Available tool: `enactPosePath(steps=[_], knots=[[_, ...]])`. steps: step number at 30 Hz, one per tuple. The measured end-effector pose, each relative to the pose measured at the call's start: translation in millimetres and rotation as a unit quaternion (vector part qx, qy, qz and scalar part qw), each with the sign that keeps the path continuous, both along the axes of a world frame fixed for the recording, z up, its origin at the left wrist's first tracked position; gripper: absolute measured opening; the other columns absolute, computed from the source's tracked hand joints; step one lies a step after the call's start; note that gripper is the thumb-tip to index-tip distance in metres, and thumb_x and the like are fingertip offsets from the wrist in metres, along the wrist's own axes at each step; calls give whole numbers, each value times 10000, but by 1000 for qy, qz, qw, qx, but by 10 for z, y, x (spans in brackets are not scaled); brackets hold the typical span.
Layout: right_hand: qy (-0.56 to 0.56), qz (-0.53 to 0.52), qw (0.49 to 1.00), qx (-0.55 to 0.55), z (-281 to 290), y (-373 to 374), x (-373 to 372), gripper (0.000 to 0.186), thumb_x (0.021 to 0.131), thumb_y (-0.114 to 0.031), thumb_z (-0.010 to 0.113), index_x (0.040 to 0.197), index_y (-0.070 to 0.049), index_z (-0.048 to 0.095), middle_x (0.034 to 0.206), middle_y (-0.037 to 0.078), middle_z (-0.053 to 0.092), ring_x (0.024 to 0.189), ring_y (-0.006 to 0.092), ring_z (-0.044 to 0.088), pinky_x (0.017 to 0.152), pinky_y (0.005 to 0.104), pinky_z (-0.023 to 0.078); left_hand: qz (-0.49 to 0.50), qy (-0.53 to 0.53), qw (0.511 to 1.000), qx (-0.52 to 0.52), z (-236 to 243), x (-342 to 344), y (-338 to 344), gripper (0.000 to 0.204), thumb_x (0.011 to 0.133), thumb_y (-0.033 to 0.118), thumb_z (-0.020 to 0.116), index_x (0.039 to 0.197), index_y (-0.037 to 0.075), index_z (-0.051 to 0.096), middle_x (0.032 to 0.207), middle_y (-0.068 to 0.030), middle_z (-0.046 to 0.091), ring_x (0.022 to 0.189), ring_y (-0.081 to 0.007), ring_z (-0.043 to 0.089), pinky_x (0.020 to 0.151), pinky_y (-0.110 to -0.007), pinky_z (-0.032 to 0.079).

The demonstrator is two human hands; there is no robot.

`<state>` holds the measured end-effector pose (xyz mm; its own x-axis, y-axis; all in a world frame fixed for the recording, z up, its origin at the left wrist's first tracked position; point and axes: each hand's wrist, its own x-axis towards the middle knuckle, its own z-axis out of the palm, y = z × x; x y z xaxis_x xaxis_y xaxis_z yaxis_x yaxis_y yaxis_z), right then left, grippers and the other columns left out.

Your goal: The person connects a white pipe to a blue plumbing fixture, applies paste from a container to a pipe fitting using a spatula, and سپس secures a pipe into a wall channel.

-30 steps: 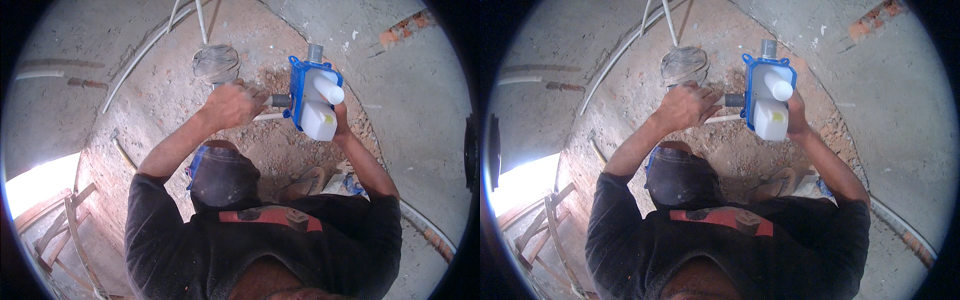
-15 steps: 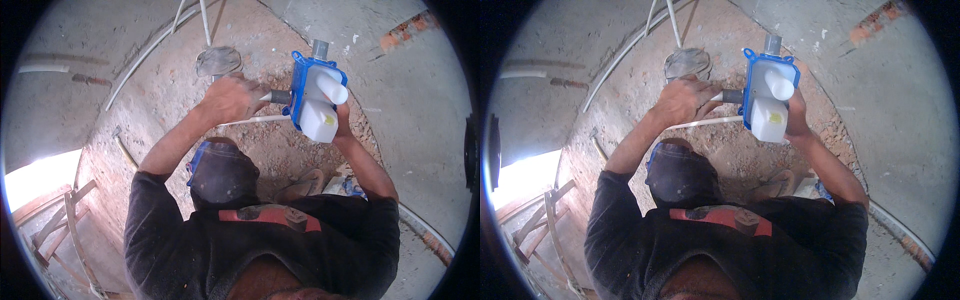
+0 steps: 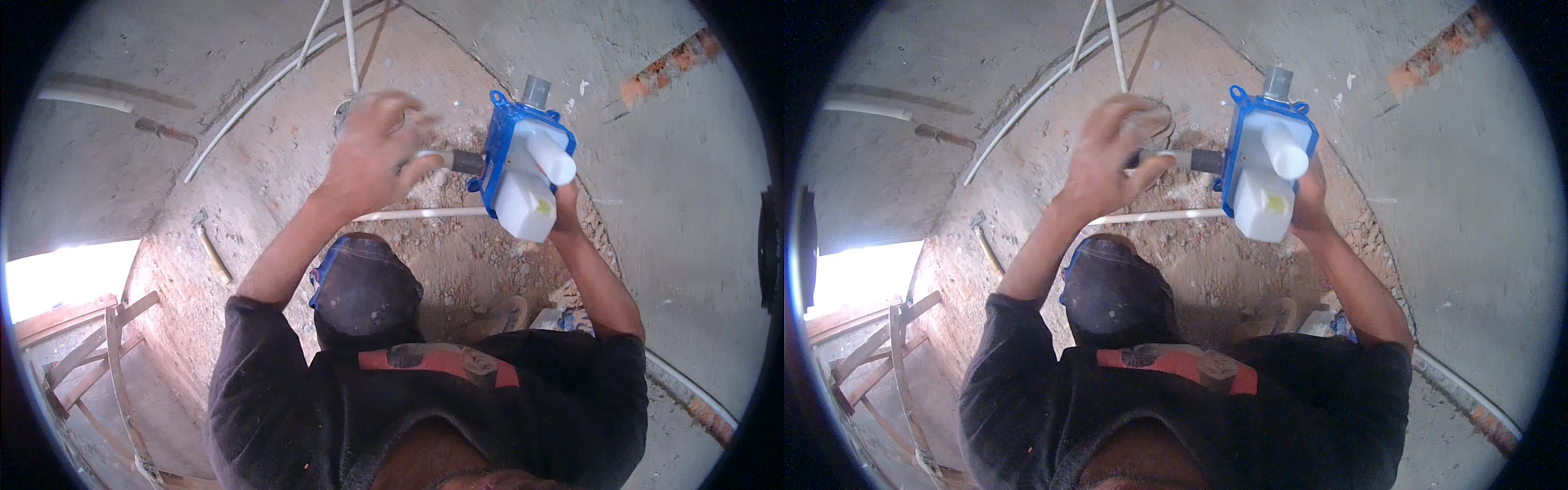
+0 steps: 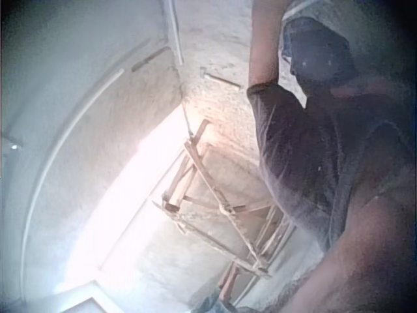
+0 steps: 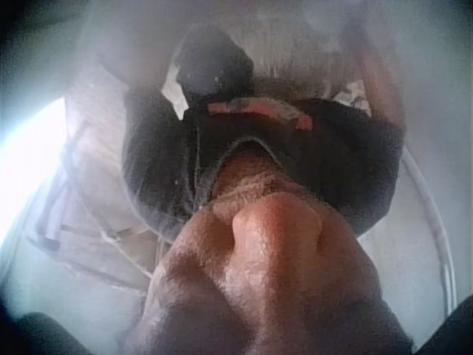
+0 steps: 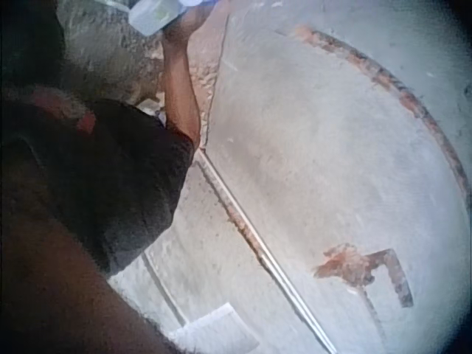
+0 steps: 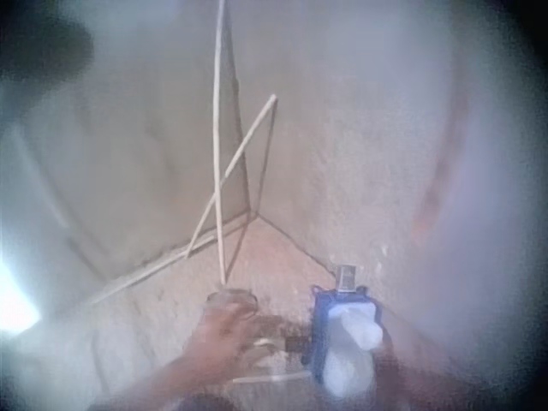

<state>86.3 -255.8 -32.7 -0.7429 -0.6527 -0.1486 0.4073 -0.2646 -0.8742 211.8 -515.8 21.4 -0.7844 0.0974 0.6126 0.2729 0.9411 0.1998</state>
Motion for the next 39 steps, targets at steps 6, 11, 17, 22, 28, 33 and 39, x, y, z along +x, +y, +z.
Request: enactPosePath(steps=[6, 11, 17, 22, 28, 33, 39], knots=[[-131, -28, 988, -78, 213, 1, 52, 527, 971, -360, 539, 1370, -29, 444, 1255, 131, 590, 1095, 252, 633, 940, 426, 535, 109, -182, 810, 547, -53, 52, -225, 519, 911, 339, 680, 1260, -17, 535, 1062, -164, 650, 934, -206, 662, 839, -340, 522], [173, -32, 984, -16, 175, 107, 77, 579, 954, -398, 577, 1368, -15, 446, 1257, 143, 589, 1105, 280, 625, 957, 451, 525, 105, -77, 725, 676, 175, -19, -46, 222, 888, 192, 718, 857, -3, 615, 711, -88, 636, 630, -154, 655, 566, -261, 512], [287, -61, 956, -5, 206, 39, 183, 534, 963, -374, 560, 1342, -11, 463, 1246, 140, 589, 1096, 273, 624, 945, 442, 526, 140, -38, 786, 601, 442, -15, 61, 215, 862, 114, 728, 748, -6, 589, 612, -76, 596, 508, -144, 627, 448, -252, 488], [309, -62, 949, -5, 210, 97, 263, 498, 970, -355, 545, 1320, -7, 478, 1236, 138, 588, 1089, 267, 623, 935, 435, 527, 148, -33, 749, 644, 321, 86, 174, 213, 867, 105, 707, 738, -8, 581, 591, -70, 581, 504, -147, 628, 442, -257, 485], [318, -62, 946, -10, 216, 158, 266, 456, 978, -331, 527, 1294, -4, 496, 1224, 135, 588, 1080, 260, 622, 923, 426, 528, 115, 52, 729, 673, 393, 128, 241, 196, 893, 86, 648, 748, 32, 528, 598, -55, 492, 478, -149, 519, 491, -313, 547], [327, -62, 943, -18, 219, 163, 279, 423, 985, -311, 513, 1273, 0, 510, 1215, 133, 587, 1072, 254, 622, 913, 419, 529, 130, 70, 709, 689, 446, 109, 312, 194, 902, 93, 635, 756, 40, 519, 603, -54, 491, 485, -155, 525, 496, -315, 545], [336, -64, 939, -25, 214, 132, 311, 387, 993, -287, 495, 1246, 4, 528, 1203, 130, 587, 1063, 247, 621, 901, 410, 530, 117, 89, 712, 686, 371, 117, 237, 199, 884, 95, 646, 755, 5, 525, 592, -65, 508, 463, -159, 542, 459, -317, 525]])
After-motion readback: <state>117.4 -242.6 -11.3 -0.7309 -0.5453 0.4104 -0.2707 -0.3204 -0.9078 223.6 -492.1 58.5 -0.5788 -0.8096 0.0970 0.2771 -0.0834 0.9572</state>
